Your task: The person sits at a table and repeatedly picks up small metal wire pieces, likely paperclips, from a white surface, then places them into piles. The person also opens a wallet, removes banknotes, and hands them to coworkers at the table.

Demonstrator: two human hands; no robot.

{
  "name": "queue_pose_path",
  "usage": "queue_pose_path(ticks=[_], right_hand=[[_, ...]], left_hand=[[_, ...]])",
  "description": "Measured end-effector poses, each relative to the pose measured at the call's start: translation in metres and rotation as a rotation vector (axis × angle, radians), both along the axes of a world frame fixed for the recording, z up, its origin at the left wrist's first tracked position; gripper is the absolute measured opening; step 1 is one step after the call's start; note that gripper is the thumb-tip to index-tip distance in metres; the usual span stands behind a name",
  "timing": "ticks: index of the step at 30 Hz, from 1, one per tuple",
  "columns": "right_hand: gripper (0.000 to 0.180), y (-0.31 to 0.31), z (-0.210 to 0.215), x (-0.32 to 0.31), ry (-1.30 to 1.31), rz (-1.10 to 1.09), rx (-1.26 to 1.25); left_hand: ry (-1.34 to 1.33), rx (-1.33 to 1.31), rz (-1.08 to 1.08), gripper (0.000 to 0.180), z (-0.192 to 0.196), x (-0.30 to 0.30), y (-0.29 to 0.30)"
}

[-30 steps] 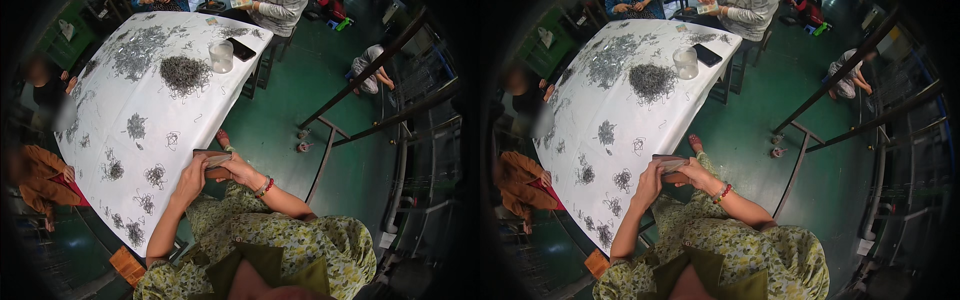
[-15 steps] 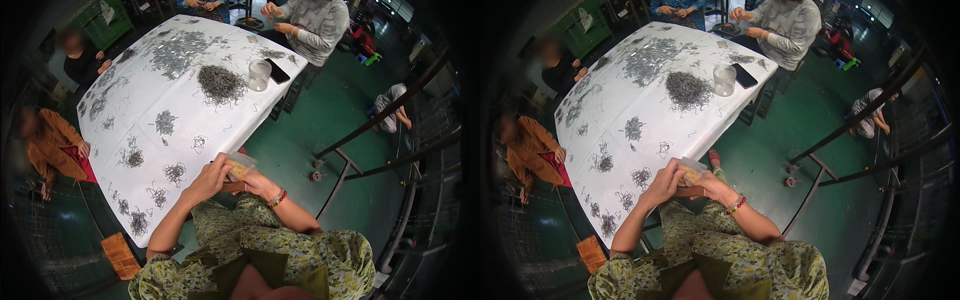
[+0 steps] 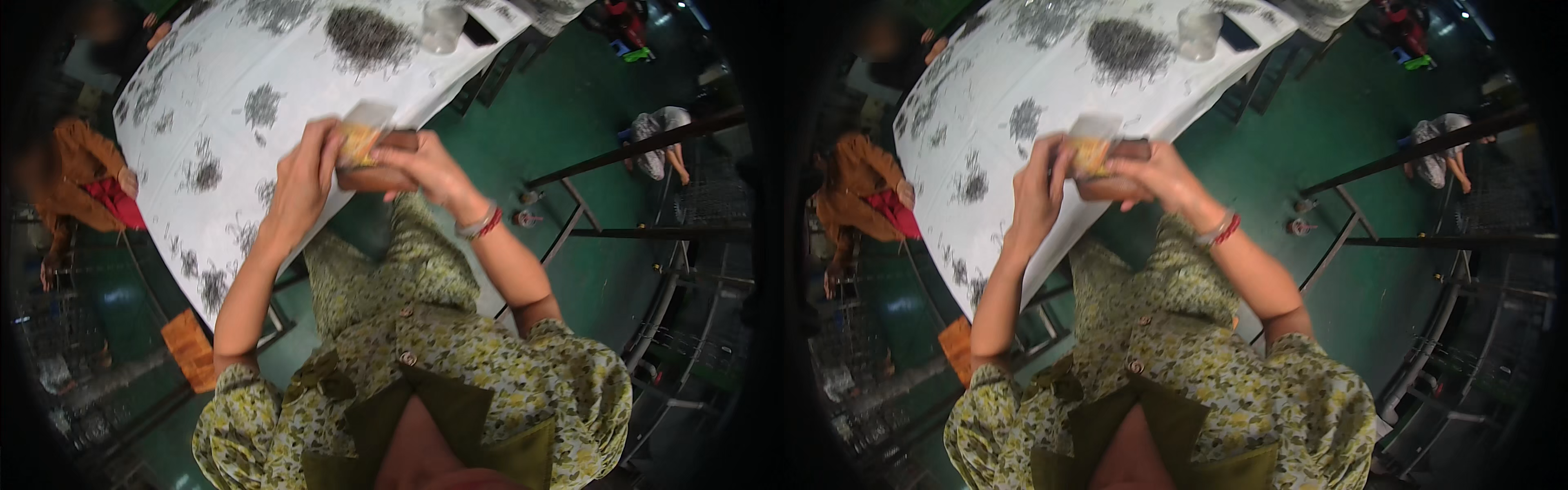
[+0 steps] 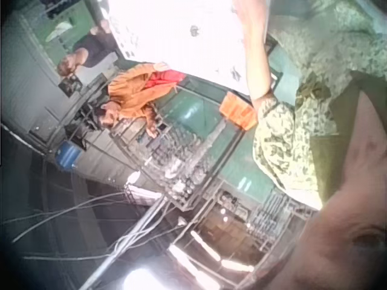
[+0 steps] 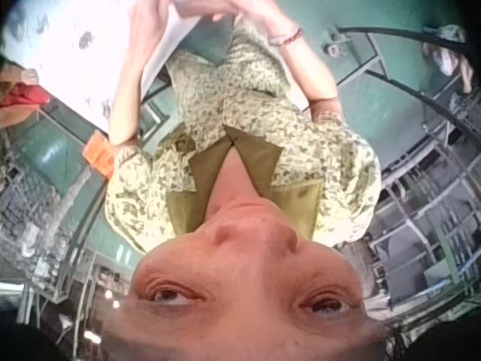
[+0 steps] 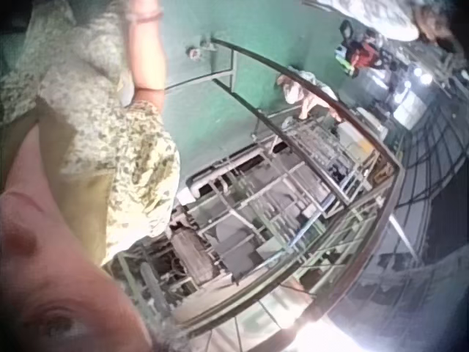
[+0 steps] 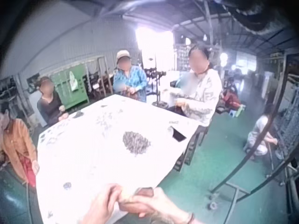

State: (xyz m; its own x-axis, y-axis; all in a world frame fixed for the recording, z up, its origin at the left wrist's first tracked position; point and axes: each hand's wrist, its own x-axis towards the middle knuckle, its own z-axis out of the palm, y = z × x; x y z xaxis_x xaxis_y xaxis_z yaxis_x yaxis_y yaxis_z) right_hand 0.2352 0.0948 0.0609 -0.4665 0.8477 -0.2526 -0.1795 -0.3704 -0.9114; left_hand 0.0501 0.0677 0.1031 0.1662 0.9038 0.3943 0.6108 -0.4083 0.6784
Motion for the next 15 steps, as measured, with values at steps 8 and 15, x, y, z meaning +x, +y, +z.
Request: queue_pose_path(ticks=[8,15], right_hand=[[0.036,0.0,0.026,-0.013,0.077,-0.012,0.05],[0.035,0.002,0.011,-0.021,0.005,0.041,0.084]], left_hand=[[-0.161,0.072,-0.017,0.011,0.002,-0.016,0.006],[-0.58,-0.09,0.028,0.014,-0.01,-0.013,0.01]])
